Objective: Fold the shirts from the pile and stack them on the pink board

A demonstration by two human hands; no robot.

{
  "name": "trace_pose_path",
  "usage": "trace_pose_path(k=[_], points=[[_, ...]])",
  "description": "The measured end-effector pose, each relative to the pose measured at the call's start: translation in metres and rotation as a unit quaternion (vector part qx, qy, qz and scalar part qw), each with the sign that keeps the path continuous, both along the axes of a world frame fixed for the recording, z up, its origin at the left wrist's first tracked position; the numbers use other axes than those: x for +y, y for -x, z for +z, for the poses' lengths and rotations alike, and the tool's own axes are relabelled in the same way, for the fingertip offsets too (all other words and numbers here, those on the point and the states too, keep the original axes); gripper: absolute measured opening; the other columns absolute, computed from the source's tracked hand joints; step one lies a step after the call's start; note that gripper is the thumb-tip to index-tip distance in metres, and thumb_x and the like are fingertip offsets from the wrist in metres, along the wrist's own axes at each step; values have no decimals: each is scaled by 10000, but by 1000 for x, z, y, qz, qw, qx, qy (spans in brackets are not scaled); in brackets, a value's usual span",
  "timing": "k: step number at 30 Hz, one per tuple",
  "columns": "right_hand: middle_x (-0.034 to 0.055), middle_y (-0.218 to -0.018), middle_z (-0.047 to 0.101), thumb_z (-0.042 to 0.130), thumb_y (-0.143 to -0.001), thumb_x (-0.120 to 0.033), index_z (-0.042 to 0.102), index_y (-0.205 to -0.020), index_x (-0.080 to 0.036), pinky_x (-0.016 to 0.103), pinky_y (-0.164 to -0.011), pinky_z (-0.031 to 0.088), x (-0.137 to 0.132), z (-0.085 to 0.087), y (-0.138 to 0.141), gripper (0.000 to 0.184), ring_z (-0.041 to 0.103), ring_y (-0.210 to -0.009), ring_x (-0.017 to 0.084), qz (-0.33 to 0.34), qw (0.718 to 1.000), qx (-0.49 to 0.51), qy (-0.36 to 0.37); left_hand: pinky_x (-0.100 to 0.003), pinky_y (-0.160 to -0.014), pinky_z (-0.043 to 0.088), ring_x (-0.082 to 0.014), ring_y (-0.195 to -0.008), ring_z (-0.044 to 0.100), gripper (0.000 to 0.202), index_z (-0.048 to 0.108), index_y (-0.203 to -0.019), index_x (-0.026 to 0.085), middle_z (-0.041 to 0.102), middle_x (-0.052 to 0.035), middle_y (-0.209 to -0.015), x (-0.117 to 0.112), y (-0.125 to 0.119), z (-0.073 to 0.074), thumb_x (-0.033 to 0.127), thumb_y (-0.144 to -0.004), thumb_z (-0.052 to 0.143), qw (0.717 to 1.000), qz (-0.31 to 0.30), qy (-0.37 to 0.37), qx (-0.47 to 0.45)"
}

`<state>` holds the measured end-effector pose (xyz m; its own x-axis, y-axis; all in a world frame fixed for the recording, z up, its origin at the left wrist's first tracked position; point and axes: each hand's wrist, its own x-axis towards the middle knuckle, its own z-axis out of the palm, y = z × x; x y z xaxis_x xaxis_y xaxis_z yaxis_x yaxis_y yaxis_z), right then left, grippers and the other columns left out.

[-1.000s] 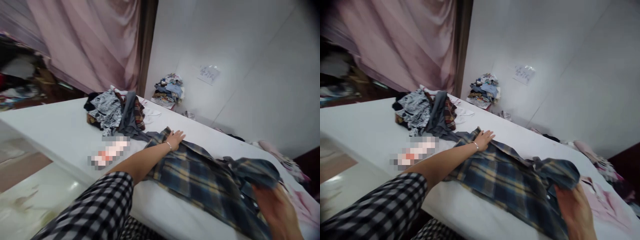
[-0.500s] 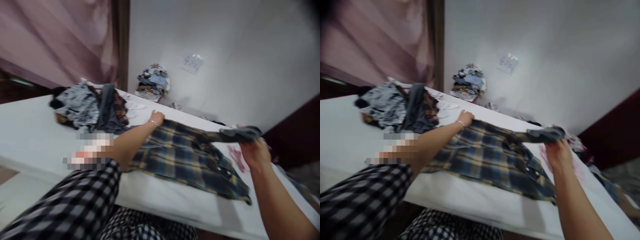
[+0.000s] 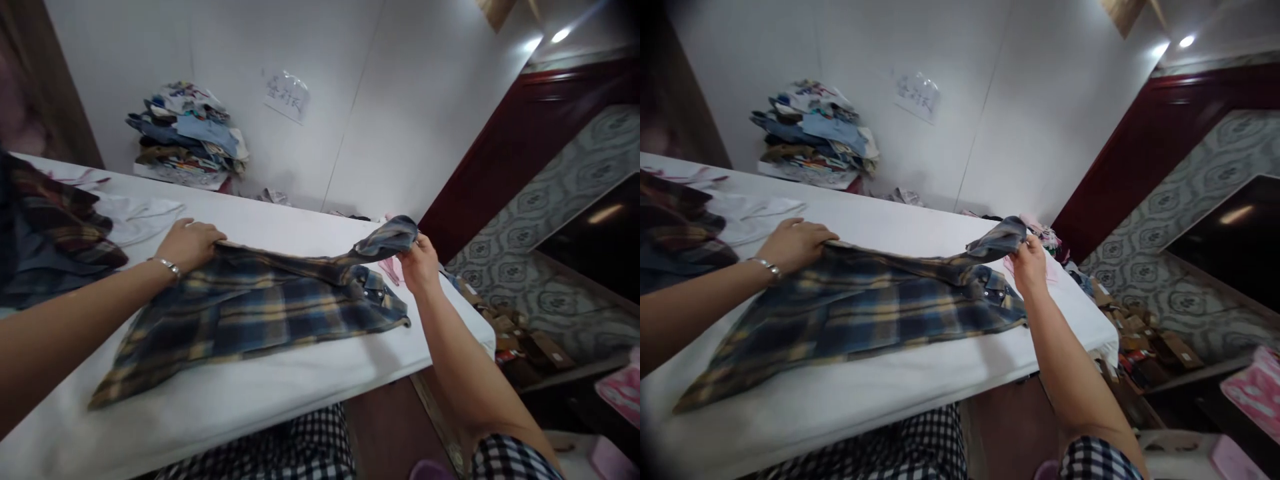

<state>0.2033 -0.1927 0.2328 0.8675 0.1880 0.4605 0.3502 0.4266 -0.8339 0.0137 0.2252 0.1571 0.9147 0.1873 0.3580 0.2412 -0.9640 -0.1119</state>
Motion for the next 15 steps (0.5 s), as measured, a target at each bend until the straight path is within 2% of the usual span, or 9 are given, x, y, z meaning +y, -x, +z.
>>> trace_pose_path(k=[3,6,7,9,11,12,14,15], points=[[-67,-682,571,714,-666,-251,535,-783,-222,235,-637,455,-9,-16,22,216,536,-629,97,-19,997,-29,63,-434,-977,310,-226,-965,605,388,667,-1040,186,682,-89,-1065,-5,14,-17,141,-785,378,999,-21,-25,8],[-60,-677,558,673,-685,-234,534,-812,-230,228,-573,410,-15,-36,50,188,498,-585,101,50,976,-36,207,-400,-932,350,-222,-926,620,385,676,-1016,201,692,-74,-1027,-12,30,-35,131,-776,384,998,-53,-4,35],[-52,-696,563,659,-696,-232,538,-816,-228,228,-571,402,-15,-42,59,171,499,-597,105,98,957,-42,268,-390,-911,366,-223,-919,623,381,680,-1002,206,695,-71,-1012,-13,34,-41,126,-772,387,997,-58,9,47],[-33,-748,579,637,-712,-213,557,-820,-215,231,-599,401,-10,-50,71,134,514,-653,111,205,895,-74,389,-376,-880,389,-226,-919,627,383,685,-990,209,697,-69,-1004,-15,41,-51,116,-768,387,995,-61,35,69],[-27,-768,588,617,-716,-185,573,-818,-200,230,-622,401,1,-52,70,112,520,-686,110,297,825,-102,470,-373,-870,404,-229,-923,633,403,683,-1003,204,696,-67,-1004,-15,44,-56,103,-759,378,993,-59,56,82],[-30,-758,590,608,-711,-173,575,-815,-194,226,-620,400,10,-49,64,111,519,-677,105,333,799,-100,490,-373,-871,410,-233,-932,634,414,680,-1014,198,695,-69,-1009,-15,43,-56,100,-751,375,993,-58,64,85],[-38,-714,589,600,-686,-160,568,-796,-183,219,-596,400,35,-35,39,117,514,-628,93,376,779,-74,496,-372,-881,419,-243,-949,631,430,676,-1039,181,693,-76,-1028,-12,37,-51,109,-735,380,992,-52,80,82],[-44,-688,586,604,-663,-150,564,-789,-180,215,-581,402,50,-24,21,136,510,-600,88,376,786,-57,488,-367,-888,424,-246,-961,628,437,672,-1056,173,690,-81,-1050,-10,32,-46,120,-732,384,992,-41,94,77]])
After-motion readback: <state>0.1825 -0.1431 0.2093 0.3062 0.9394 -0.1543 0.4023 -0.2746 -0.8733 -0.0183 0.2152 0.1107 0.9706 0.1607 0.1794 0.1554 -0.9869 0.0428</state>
